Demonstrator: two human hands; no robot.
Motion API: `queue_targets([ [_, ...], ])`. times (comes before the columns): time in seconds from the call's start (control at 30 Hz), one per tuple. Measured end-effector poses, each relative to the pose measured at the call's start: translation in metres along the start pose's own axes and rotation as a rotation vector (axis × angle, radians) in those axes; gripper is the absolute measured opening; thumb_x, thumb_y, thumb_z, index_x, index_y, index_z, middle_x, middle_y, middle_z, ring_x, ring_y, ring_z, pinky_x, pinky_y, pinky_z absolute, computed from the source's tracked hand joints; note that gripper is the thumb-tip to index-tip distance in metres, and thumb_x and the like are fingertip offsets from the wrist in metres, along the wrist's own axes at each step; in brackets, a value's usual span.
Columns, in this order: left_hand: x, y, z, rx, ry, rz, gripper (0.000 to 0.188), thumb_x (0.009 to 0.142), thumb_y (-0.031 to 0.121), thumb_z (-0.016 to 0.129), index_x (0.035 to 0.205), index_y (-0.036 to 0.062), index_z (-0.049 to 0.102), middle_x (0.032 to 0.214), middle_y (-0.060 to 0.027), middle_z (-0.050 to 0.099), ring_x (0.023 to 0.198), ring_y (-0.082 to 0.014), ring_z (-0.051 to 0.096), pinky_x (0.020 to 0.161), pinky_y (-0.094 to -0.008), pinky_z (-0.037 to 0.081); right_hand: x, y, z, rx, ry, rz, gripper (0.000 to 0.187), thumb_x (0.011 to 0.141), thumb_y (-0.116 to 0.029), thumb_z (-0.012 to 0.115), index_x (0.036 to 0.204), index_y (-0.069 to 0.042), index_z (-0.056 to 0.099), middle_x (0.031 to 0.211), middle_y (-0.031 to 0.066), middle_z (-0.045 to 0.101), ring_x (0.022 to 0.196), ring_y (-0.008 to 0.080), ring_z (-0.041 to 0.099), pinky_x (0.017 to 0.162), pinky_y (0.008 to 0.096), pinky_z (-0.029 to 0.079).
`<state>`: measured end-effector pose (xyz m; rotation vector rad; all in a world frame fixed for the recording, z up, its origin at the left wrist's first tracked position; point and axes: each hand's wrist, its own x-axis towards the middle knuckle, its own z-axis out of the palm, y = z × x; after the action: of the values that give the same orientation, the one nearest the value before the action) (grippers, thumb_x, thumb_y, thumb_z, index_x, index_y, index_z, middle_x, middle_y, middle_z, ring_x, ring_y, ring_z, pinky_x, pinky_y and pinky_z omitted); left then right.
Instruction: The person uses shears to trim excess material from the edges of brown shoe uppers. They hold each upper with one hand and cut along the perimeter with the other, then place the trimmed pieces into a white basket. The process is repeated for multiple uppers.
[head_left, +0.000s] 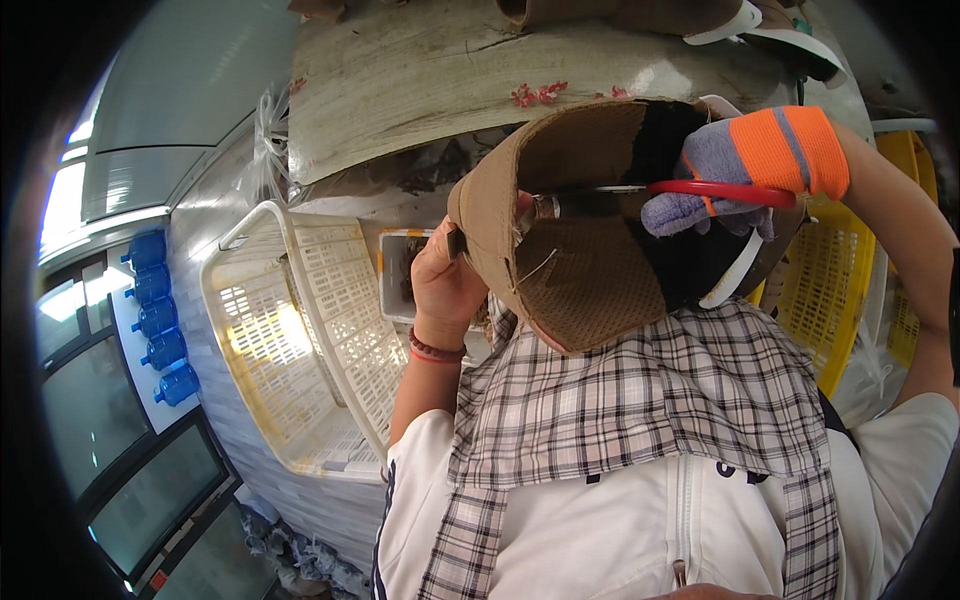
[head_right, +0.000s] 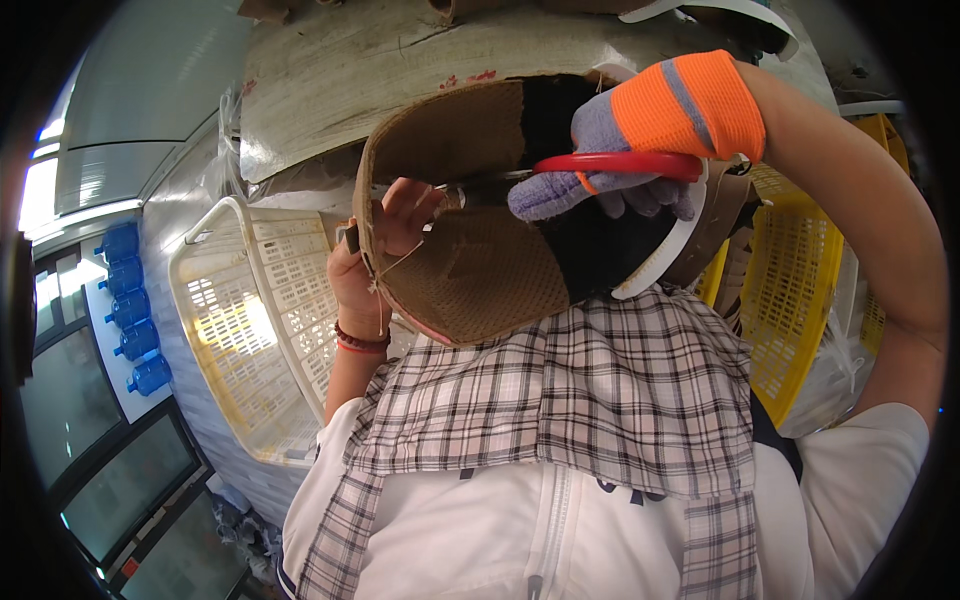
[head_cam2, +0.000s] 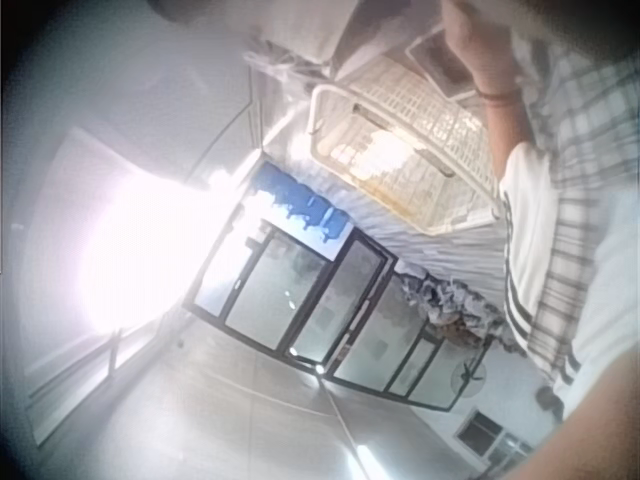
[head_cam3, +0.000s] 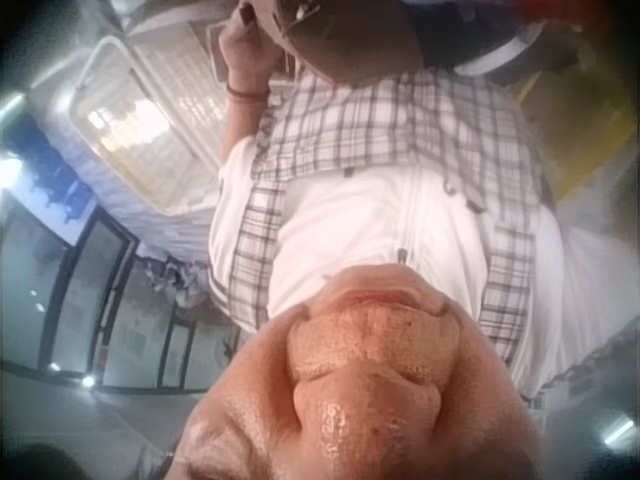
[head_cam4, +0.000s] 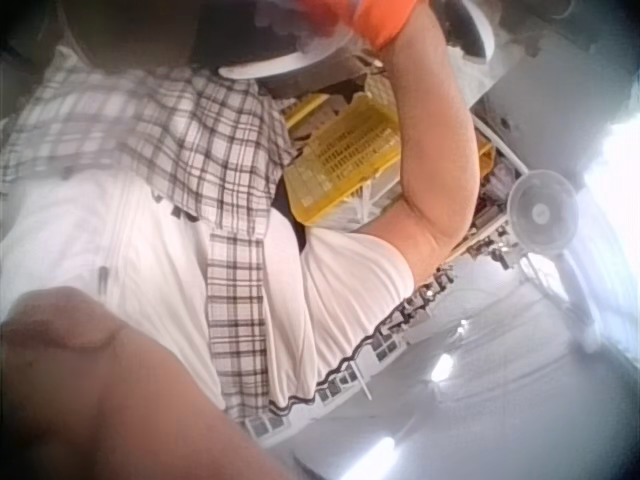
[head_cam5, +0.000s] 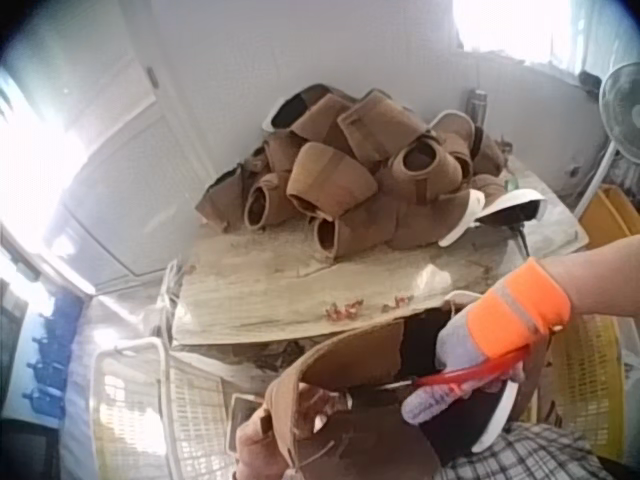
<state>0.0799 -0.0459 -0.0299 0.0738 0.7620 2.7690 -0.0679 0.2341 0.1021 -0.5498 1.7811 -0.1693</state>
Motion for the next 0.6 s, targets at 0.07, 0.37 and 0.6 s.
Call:
queue_targets([
  [0.07, 0.006, 0.002, 0.000, -0.002, -0.048, -0.017, 0.069, 0.090, 0.039, 0.055, 0.139, -0.0045, 0.033, 0.136, -0.0238, 0.044, 0.127, -0.0334, 0.043, 0.109, -0.0435, 0.031, -0.006, -0.002, 0.005, 0.018, 0.026, 0.023, 0.038, 0.080, -0.030, 0.068, 0.104, 0.000, 0.063, 0.083, 0.0104, 0.067, 0.072, 0.0189, 0.068, 0.064, 0.0295, 0.056],
  [0.37, 0.004, 0.005, 0.000, 0.025, -0.019, -0.031, 0.070, 0.090, 0.040, 0.056, 0.138, -0.0050, 0.033, 0.135, -0.0252, 0.044, 0.127, -0.0334, 0.043, 0.108, -0.0431, 0.032, 0.005, -0.009, 0.001, 0.039, 0.046, 0.032, 0.041, 0.079, -0.038, 0.068, 0.097, -0.001, 0.065, 0.077, 0.0097, 0.066, 0.069, 0.0194, 0.067, 0.063, 0.0306, 0.056],
  [0.6, 0.004, 0.006, 0.003, 0.029, 0.008, -0.037, 0.069, 0.089, 0.039, 0.057, 0.137, -0.0046, 0.035, 0.134, -0.0247, 0.045, 0.125, -0.0326, 0.045, 0.107, -0.0427, 0.033, 0.007, -0.014, 0.002, 0.061, 0.065, 0.074, 0.044, 0.078, -0.044, 0.068, 0.091, -0.002, 0.066, 0.072, 0.0091, 0.066, 0.067, 0.0198, 0.067, 0.062, 0.0314, 0.055],
])
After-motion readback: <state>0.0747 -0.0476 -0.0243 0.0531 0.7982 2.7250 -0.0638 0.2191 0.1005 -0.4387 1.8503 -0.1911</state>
